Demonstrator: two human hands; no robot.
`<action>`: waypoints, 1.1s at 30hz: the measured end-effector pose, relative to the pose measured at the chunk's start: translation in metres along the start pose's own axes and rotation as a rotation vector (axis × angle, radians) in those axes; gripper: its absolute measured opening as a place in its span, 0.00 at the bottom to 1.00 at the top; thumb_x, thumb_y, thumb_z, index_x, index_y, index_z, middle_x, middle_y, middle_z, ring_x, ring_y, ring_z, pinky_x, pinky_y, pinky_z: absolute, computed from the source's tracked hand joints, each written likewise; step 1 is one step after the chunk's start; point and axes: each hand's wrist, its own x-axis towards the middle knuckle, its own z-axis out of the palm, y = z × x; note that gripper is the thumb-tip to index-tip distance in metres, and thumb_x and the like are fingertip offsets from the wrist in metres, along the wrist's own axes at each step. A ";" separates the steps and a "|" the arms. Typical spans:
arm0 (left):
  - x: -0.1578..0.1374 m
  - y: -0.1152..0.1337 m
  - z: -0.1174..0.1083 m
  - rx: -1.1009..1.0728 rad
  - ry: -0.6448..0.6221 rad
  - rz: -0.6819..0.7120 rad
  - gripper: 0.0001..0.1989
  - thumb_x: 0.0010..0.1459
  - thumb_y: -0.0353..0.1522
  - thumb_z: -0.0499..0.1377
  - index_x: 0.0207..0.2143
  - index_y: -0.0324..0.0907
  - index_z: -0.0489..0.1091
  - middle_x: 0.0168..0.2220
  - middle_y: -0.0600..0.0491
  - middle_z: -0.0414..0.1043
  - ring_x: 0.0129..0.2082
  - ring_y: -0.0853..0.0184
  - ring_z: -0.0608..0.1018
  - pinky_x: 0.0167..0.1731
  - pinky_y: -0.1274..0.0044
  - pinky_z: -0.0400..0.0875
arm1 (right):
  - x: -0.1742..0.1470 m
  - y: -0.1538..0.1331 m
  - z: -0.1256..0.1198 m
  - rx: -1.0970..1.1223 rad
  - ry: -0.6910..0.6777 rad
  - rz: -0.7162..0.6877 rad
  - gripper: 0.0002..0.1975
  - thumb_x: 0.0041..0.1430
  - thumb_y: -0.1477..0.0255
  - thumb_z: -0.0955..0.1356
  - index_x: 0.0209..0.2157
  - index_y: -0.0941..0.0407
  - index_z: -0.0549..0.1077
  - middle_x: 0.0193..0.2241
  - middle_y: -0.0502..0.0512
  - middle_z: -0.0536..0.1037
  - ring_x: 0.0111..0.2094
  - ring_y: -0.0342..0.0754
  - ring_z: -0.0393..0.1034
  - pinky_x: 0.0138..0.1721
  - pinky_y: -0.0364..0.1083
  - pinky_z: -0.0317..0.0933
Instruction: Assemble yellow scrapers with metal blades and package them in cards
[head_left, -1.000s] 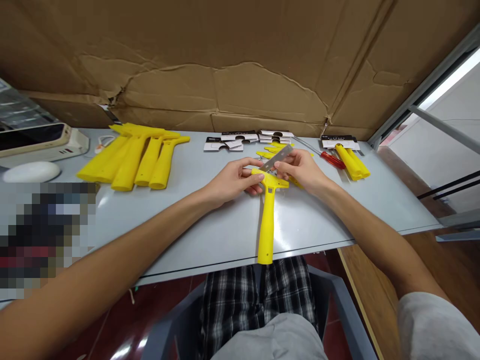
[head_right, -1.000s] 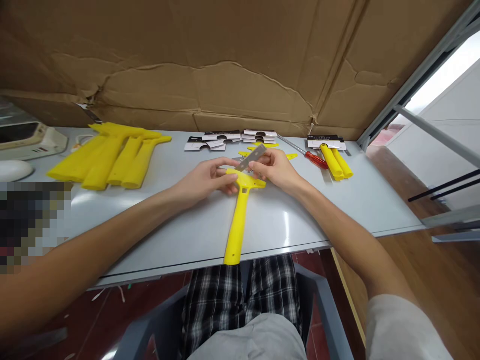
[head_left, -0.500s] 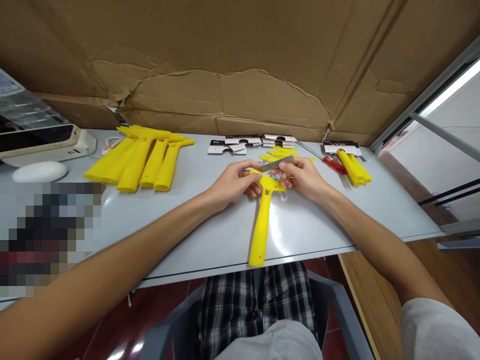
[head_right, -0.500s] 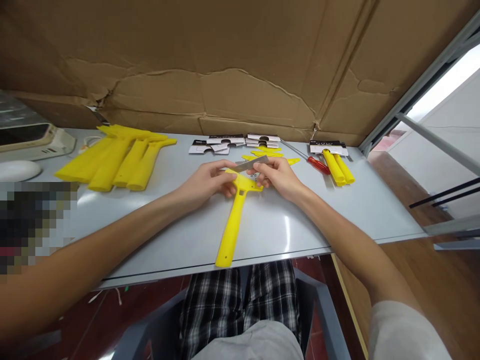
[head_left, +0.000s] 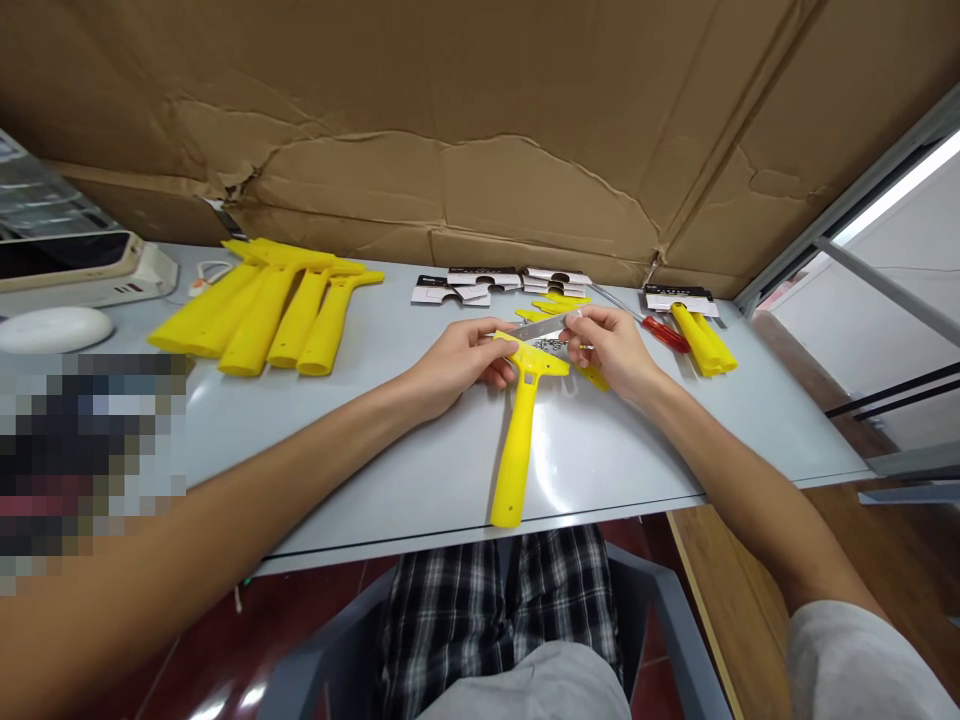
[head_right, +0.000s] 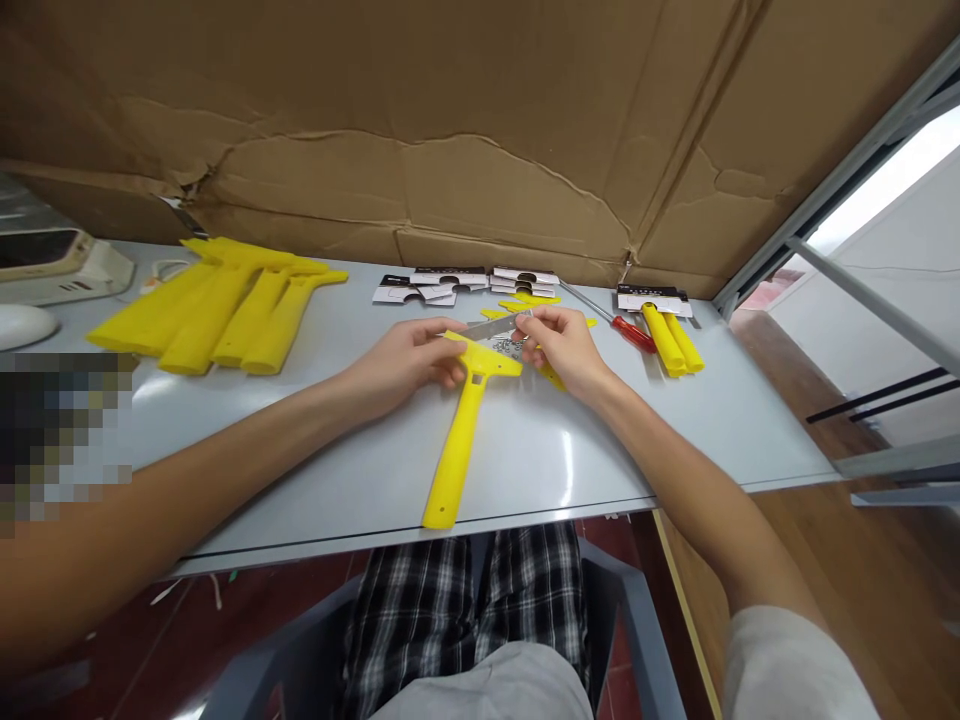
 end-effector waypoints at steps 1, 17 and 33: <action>0.000 0.001 0.001 -0.008 0.007 -0.004 0.10 0.64 0.24 0.65 0.48 0.35 0.78 0.24 0.51 0.80 0.21 0.70 0.78 0.25 0.80 0.76 | 0.001 0.001 0.000 -0.002 0.010 0.007 0.24 0.49 0.53 0.83 0.32 0.57 0.77 0.29 0.54 0.80 0.23 0.39 0.66 0.23 0.42 0.58; 0.001 0.000 0.000 -0.029 0.010 -0.005 0.08 0.61 0.22 0.64 0.43 0.35 0.78 0.25 0.51 0.79 0.22 0.71 0.77 0.24 0.82 0.75 | 0.003 0.002 -0.003 0.007 -0.015 -0.026 0.16 0.51 0.60 0.79 0.26 0.58 0.78 0.26 0.54 0.79 0.21 0.39 0.64 0.23 0.42 0.56; 0.003 -0.006 0.000 -0.055 0.064 0.051 0.09 0.54 0.24 0.66 0.39 0.38 0.78 0.23 0.53 0.77 0.22 0.69 0.78 0.23 0.81 0.72 | 0.000 0.001 -0.004 -0.012 -0.129 -0.001 0.11 0.50 0.64 0.76 0.29 0.58 0.78 0.23 0.50 0.75 0.21 0.39 0.64 0.23 0.42 0.56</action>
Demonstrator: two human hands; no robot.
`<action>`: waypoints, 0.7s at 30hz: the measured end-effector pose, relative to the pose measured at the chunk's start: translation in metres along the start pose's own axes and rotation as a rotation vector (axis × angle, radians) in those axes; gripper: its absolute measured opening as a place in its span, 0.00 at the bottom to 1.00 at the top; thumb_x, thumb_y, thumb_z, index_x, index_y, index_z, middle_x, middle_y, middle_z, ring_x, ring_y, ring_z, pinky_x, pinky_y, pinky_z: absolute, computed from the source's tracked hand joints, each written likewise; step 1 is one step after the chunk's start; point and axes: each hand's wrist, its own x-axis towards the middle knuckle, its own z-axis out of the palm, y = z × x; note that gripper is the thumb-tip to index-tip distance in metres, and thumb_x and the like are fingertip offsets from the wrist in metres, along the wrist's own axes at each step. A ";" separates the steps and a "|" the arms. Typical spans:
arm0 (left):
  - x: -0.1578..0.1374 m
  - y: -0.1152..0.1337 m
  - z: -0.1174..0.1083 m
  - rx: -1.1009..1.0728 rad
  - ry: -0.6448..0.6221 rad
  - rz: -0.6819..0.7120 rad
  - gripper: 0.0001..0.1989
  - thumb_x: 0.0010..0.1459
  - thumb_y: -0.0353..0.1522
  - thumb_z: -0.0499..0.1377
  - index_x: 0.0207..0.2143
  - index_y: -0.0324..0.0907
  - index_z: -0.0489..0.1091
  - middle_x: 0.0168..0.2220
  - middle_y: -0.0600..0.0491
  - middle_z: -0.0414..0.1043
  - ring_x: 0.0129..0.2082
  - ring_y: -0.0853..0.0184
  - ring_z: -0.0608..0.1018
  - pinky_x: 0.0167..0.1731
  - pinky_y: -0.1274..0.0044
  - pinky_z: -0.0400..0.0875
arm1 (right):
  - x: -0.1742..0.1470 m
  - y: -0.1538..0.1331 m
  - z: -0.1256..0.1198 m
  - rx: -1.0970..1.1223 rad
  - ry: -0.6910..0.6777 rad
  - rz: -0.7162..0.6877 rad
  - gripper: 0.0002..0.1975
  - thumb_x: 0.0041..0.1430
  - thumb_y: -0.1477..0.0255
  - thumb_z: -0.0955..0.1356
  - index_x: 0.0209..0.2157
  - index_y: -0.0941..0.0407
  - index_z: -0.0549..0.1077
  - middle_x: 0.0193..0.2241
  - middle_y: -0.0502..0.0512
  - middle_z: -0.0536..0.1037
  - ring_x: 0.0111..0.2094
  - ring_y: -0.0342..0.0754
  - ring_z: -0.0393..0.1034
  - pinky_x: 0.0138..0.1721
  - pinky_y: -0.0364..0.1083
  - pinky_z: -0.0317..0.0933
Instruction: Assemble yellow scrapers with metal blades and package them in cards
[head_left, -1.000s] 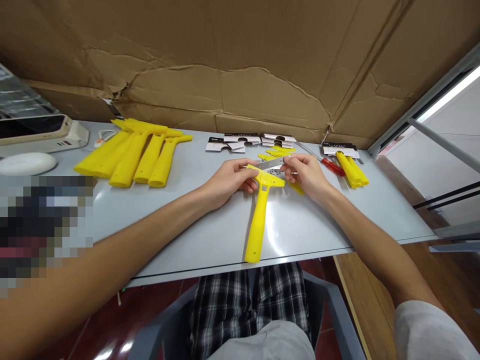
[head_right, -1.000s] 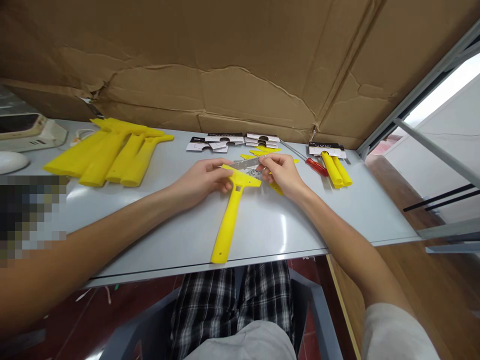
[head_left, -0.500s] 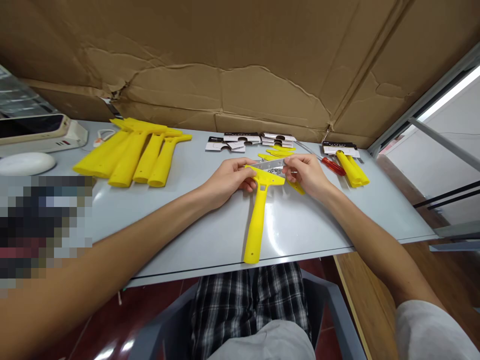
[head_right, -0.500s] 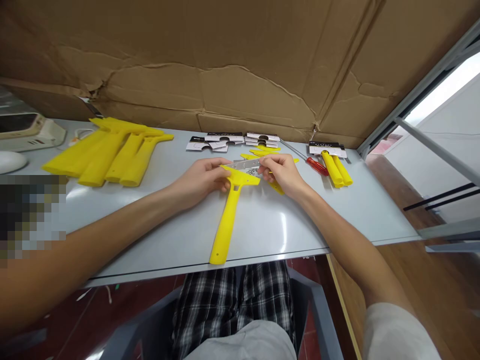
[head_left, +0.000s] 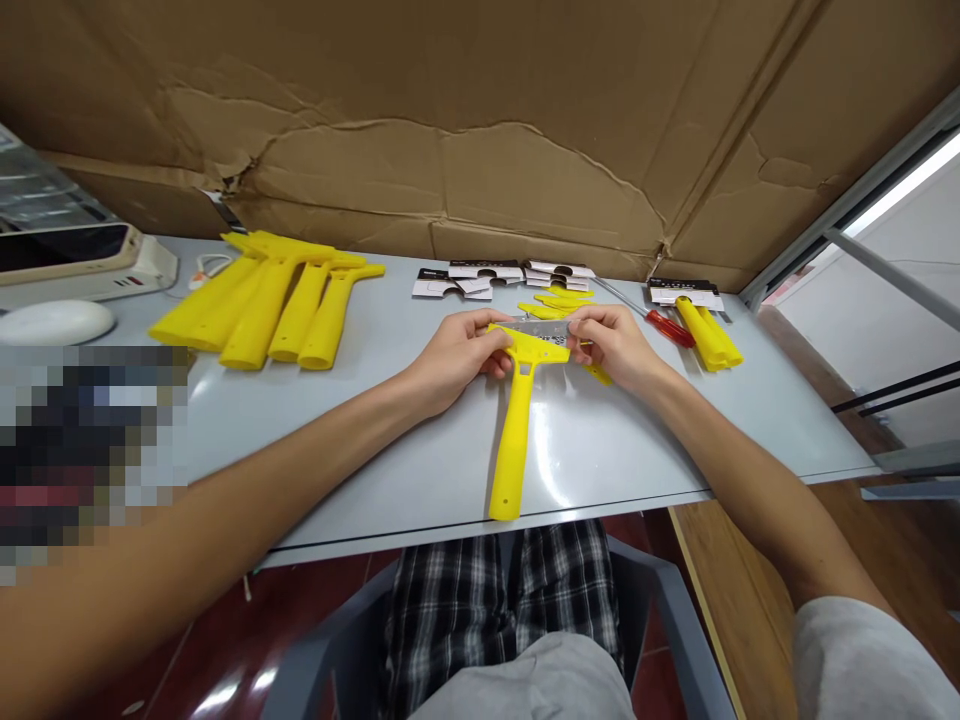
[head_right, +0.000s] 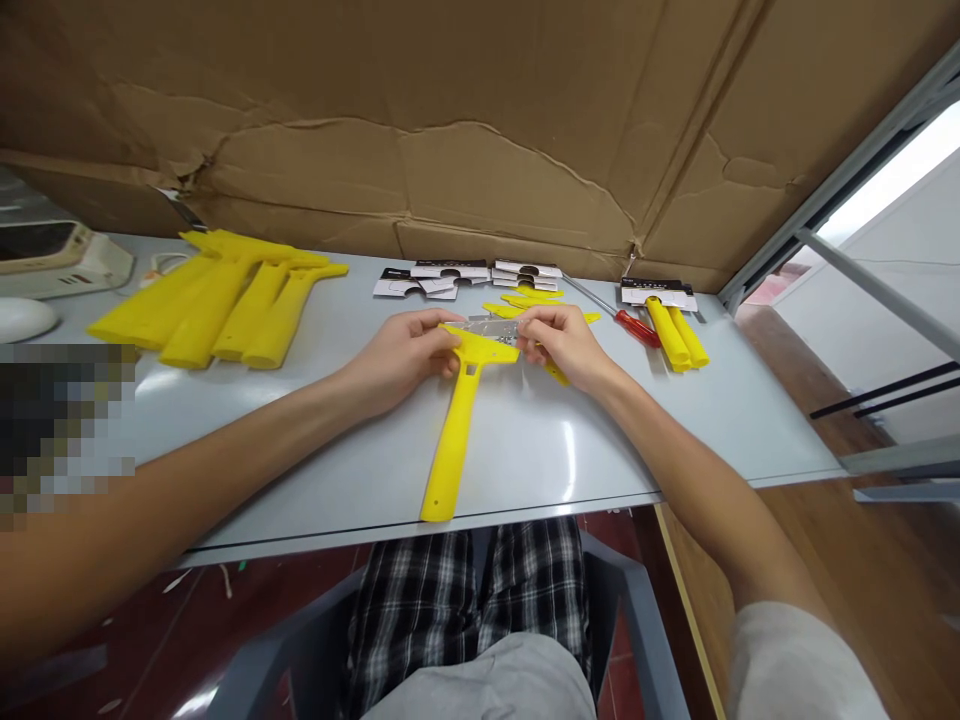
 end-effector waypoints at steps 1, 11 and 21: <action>0.000 0.000 0.000 0.001 0.001 -0.002 0.09 0.54 0.24 0.66 0.39 0.38 0.78 0.23 0.53 0.77 0.22 0.69 0.77 0.23 0.81 0.72 | 0.000 0.000 0.000 -0.001 0.011 0.005 0.11 0.50 0.65 0.76 0.28 0.57 0.77 0.23 0.50 0.75 0.21 0.39 0.64 0.23 0.42 0.56; -0.002 0.001 0.001 0.018 0.004 -0.010 0.10 0.57 0.23 0.64 0.43 0.37 0.77 0.25 0.52 0.78 0.21 0.69 0.77 0.22 0.80 0.71 | 0.000 -0.002 0.002 -0.028 0.049 0.028 0.11 0.49 0.65 0.76 0.26 0.57 0.75 0.23 0.51 0.75 0.21 0.39 0.65 0.23 0.42 0.56; -0.003 0.002 0.001 0.012 -0.023 0.004 0.12 0.58 0.24 0.64 0.45 0.36 0.81 0.28 0.50 0.80 0.23 0.69 0.78 0.23 0.81 0.72 | 0.001 -0.002 0.004 -0.018 0.102 -0.004 0.13 0.48 0.64 0.76 0.25 0.56 0.72 0.20 0.48 0.69 0.19 0.36 0.56 0.21 0.41 0.45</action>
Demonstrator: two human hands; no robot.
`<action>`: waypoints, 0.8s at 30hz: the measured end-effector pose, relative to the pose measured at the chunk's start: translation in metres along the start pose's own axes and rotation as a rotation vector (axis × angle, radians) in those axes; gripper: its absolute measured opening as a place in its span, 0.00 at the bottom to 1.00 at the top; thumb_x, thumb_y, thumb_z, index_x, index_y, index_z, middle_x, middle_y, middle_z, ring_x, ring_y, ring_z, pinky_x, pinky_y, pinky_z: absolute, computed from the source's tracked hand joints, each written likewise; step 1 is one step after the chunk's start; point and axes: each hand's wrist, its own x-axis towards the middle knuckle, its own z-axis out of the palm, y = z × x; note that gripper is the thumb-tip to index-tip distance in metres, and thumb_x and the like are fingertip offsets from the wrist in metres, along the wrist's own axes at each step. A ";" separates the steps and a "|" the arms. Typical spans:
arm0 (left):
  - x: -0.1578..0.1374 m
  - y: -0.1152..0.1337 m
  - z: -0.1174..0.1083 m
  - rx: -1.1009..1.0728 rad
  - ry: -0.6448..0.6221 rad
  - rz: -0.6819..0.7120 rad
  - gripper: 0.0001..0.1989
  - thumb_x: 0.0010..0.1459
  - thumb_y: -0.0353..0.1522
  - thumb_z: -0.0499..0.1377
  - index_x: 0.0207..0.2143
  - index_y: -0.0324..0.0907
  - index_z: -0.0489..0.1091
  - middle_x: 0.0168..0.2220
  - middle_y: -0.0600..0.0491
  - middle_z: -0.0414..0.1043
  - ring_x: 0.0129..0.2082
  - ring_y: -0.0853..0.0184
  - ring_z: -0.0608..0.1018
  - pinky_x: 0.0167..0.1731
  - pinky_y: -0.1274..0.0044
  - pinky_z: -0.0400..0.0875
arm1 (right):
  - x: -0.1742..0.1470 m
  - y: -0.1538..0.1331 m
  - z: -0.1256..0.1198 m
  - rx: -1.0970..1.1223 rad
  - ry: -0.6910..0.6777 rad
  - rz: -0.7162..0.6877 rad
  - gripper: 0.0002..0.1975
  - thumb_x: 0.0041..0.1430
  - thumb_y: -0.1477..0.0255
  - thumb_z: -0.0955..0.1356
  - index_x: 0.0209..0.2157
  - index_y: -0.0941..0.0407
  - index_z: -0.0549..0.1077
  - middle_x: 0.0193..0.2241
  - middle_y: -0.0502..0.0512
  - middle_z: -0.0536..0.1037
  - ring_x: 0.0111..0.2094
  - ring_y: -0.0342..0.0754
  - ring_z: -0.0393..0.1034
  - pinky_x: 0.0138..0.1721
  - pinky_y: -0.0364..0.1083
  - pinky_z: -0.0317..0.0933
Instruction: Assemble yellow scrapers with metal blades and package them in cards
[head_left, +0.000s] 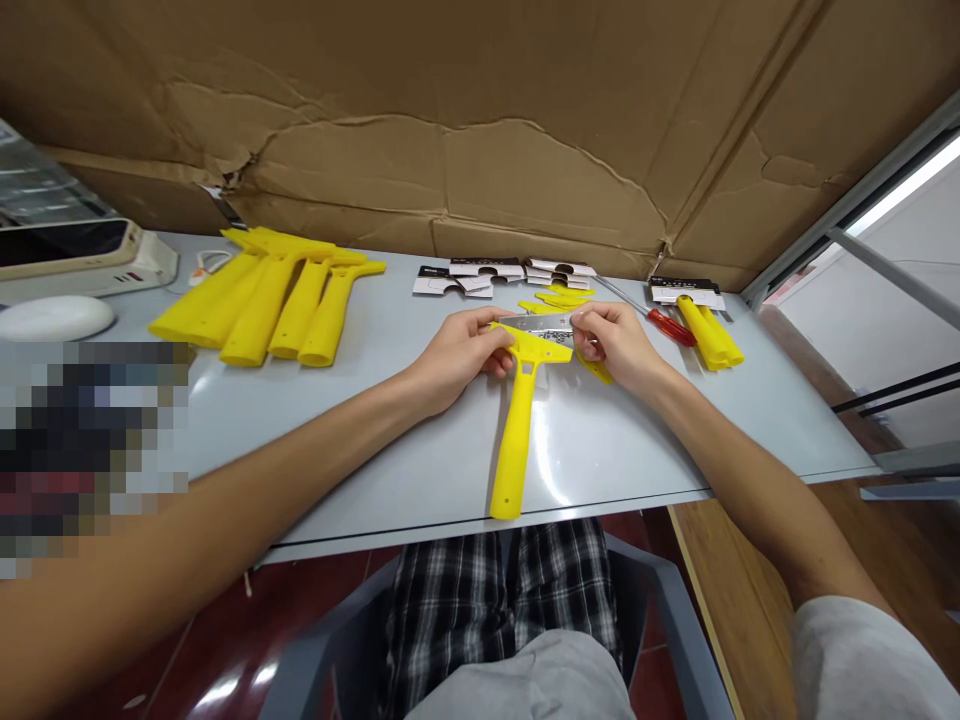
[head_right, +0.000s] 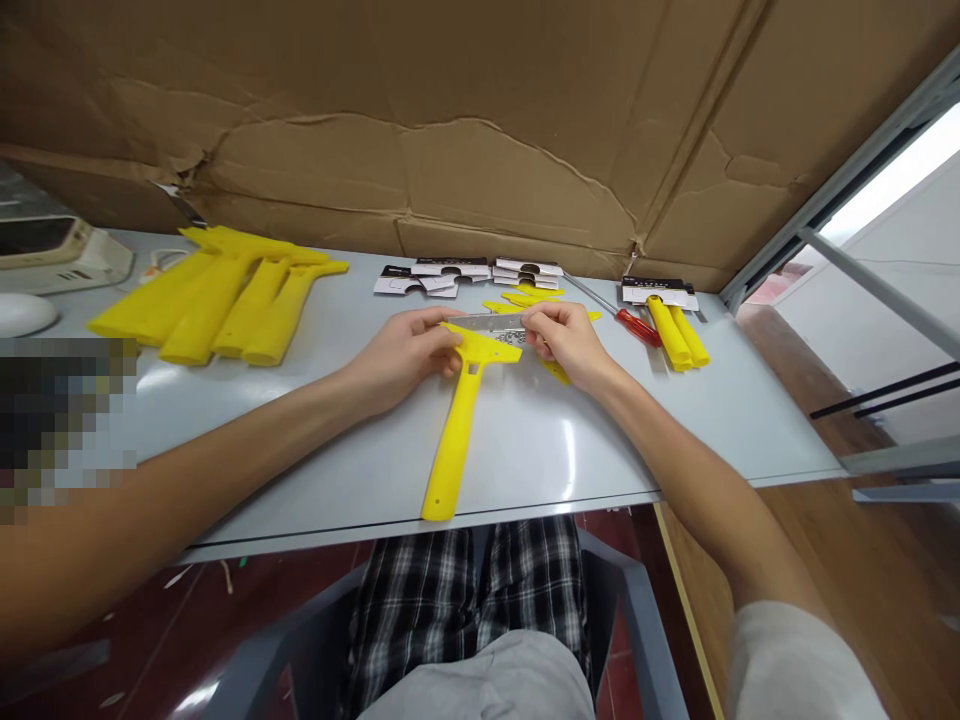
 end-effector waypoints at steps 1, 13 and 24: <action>0.000 0.001 0.000 -0.003 0.003 -0.001 0.12 0.58 0.24 0.64 0.45 0.36 0.81 0.28 0.50 0.80 0.23 0.69 0.78 0.23 0.81 0.72 | 0.000 0.000 0.000 0.000 -0.005 0.001 0.14 0.48 0.63 0.76 0.24 0.56 0.72 0.20 0.48 0.69 0.20 0.36 0.55 0.21 0.41 0.44; 0.000 0.000 -0.001 -0.004 0.006 -0.026 0.13 0.63 0.23 0.63 0.50 0.35 0.78 0.22 0.53 0.77 0.21 0.69 0.77 0.24 0.82 0.73 | 0.003 0.004 -0.006 0.066 0.051 -0.022 0.16 0.53 0.63 0.77 0.23 0.56 0.70 0.21 0.49 0.67 0.20 0.36 0.54 0.23 0.43 0.43; -0.001 0.002 0.002 -0.037 0.056 -0.010 0.11 0.63 0.22 0.66 0.48 0.37 0.75 0.26 0.52 0.81 0.23 0.68 0.83 0.27 0.80 0.79 | -0.003 0.002 0.004 -0.065 0.016 0.026 0.17 0.51 0.60 0.77 0.24 0.55 0.71 0.19 0.46 0.62 0.20 0.36 0.48 0.22 0.44 0.39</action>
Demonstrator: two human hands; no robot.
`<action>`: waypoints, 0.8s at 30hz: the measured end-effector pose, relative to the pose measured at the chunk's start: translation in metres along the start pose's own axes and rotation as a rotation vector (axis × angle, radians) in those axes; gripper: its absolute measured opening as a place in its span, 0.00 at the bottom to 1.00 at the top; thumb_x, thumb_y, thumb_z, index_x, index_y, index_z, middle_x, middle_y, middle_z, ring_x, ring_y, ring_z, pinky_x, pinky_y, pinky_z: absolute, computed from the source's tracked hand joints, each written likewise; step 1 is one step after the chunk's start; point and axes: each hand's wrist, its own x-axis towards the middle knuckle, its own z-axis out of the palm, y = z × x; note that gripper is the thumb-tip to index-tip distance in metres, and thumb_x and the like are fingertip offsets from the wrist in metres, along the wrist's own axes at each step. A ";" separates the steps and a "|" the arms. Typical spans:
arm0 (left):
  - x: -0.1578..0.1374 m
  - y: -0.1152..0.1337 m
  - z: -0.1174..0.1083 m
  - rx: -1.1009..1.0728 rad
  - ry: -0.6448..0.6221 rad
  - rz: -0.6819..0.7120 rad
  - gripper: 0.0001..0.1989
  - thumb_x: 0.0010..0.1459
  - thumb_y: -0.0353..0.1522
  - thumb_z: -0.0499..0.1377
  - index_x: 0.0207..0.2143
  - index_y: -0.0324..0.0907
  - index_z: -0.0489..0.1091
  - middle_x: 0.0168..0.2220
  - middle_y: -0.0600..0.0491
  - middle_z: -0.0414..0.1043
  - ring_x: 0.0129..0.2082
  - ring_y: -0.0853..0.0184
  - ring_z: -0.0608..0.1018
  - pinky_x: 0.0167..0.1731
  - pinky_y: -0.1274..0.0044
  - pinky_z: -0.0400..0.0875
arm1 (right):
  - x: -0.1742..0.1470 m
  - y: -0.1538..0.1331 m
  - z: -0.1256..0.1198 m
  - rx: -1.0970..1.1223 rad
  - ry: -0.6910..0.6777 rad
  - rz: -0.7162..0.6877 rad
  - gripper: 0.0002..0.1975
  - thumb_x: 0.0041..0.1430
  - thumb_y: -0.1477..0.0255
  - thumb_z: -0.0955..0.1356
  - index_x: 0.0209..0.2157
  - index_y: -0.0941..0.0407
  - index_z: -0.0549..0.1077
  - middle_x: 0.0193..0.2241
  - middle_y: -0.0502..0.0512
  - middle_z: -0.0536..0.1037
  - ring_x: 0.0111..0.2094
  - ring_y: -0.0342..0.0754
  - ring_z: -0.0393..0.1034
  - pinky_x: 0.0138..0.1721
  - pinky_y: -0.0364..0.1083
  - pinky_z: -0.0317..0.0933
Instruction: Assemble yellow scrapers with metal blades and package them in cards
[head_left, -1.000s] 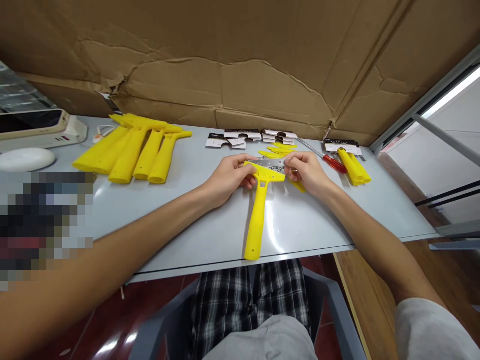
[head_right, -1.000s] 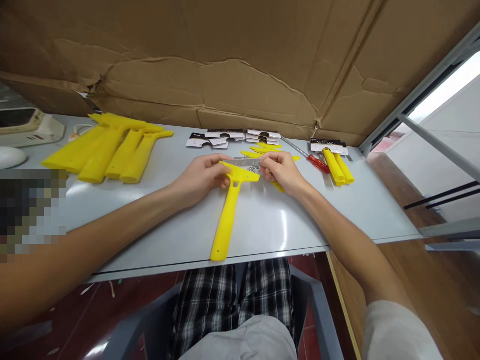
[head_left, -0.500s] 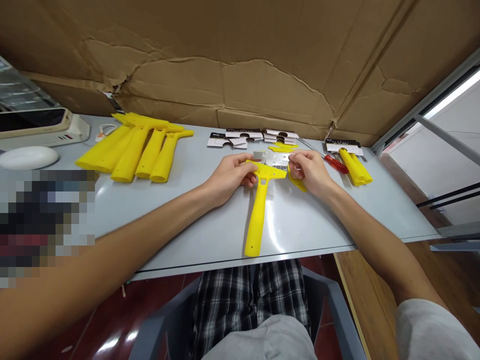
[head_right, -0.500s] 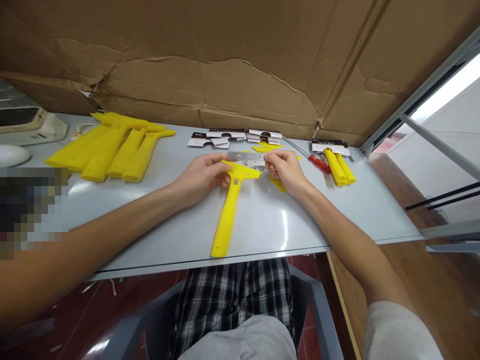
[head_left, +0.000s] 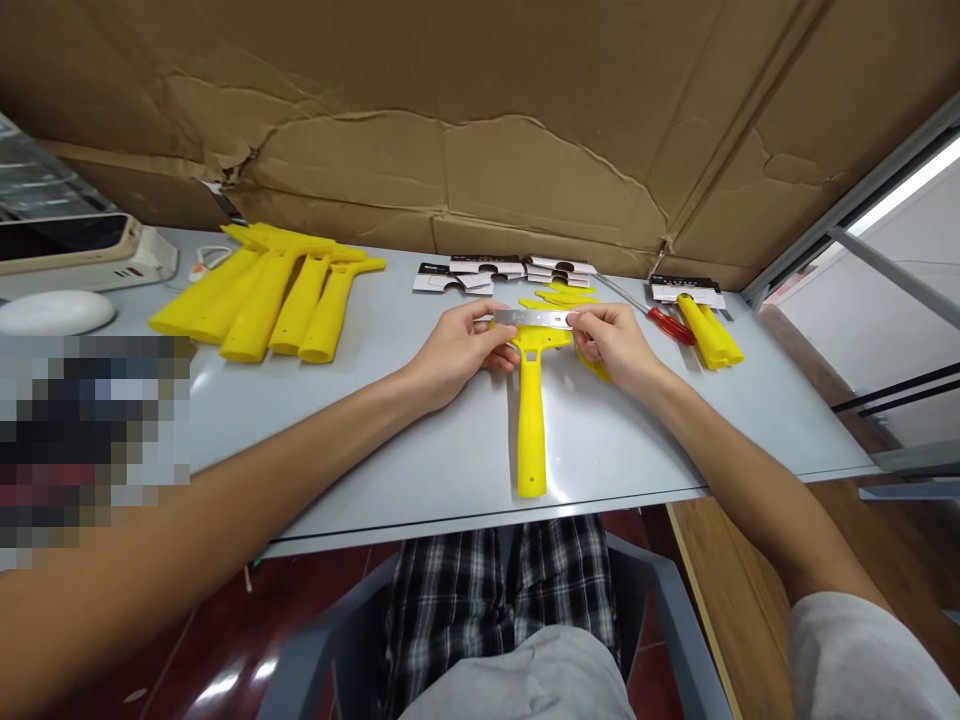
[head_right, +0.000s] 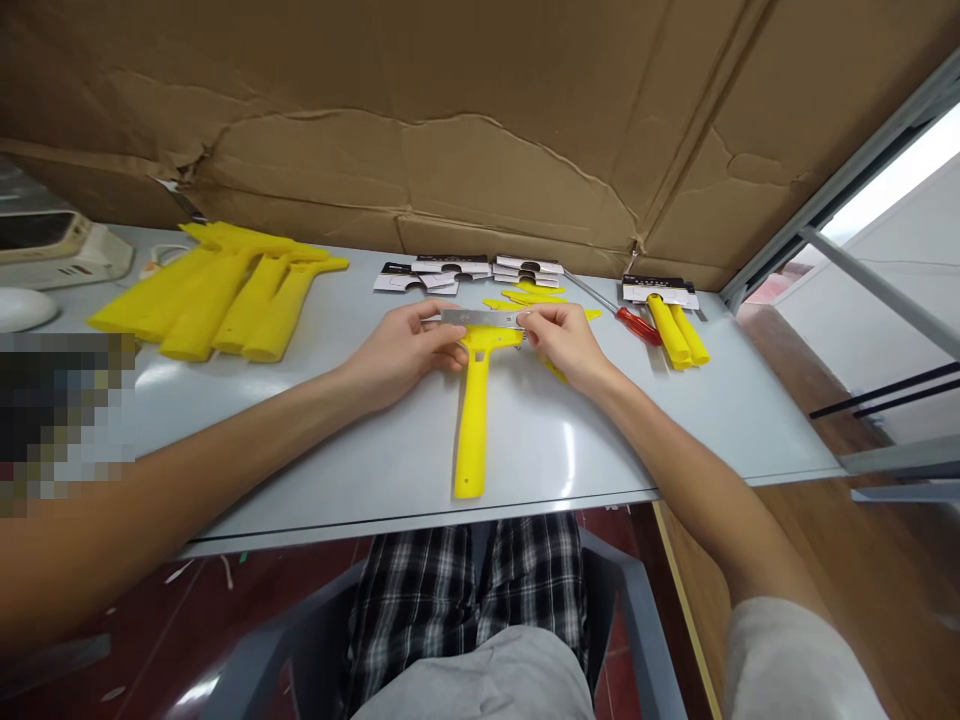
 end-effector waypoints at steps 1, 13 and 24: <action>-0.001 0.000 0.000 0.006 0.003 0.001 0.10 0.64 0.22 0.66 0.48 0.37 0.75 0.26 0.52 0.81 0.24 0.68 0.83 0.27 0.80 0.79 | 0.000 0.001 0.000 -0.051 0.010 -0.008 0.17 0.52 0.59 0.76 0.24 0.55 0.70 0.19 0.46 0.62 0.20 0.37 0.48 0.22 0.44 0.39; -0.003 0.000 0.003 0.043 0.015 0.022 0.07 0.69 0.21 0.65 0.47 0.37 0.74 0.25 0.52 0.81 0.24 0.68 0.84 0.28 0.81 0.80 | -0.001 0.002 0.000 -0.206 -0.002 -0.085 0.18 0.56 0.58 0.74 0.23 0.56 0.72 0.19 0.48 0.63 0.24 0.40 0.55 0.24 0.43 0.44; -0.003 0.003 0.005 0.056 0.032 0.005 0.06 0.72 0.21 0.62 0.47 0.37 0.74 0.22 0.55 0.78 0.23 0.69 0.82 0.26 0.82 0.78 | -0.003 -0.001 -0.003 -0.279 -0.075 -0.098 0.27 0.63 0.53 0.73 0.20 0.55 0.64 0.18 0.46 0.59 0.22 0.37 0.49 0.24 0.43 0.41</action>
